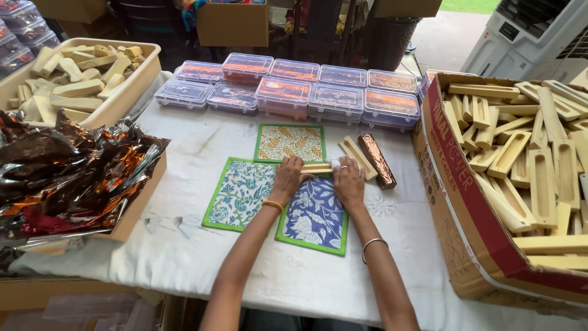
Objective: The person cleans a small wooden piece using a white cloth. They wipe the surface and edges of the wood repeatedly while holding it over a patterned mat on a table. The workspace contains boxes of similar wooden items and other supplies.
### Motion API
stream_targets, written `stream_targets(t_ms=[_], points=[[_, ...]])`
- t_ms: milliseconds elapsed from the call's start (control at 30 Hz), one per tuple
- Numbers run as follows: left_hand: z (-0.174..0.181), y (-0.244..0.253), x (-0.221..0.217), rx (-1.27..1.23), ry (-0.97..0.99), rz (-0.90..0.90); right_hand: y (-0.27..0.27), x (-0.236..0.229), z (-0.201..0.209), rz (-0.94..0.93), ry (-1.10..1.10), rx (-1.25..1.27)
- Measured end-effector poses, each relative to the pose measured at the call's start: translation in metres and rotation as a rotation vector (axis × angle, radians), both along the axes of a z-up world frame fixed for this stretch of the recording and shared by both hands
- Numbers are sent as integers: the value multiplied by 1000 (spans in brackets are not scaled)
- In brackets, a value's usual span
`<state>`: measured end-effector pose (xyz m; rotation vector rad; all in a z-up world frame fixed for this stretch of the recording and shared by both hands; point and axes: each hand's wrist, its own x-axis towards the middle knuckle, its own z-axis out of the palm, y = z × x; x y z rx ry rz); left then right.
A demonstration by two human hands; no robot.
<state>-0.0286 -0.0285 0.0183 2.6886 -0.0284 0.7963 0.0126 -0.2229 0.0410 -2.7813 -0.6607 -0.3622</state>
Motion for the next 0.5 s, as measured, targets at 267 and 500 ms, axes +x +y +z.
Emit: stream_targets(t_ms=[267, 500], points=[[-13, -13, 3, 48, -67, 90, -2, -11, -11, 193, -108, 184], [-25, -4, 7, 296, -257, 35, 2, -22, 1, 319, -224, 333]])
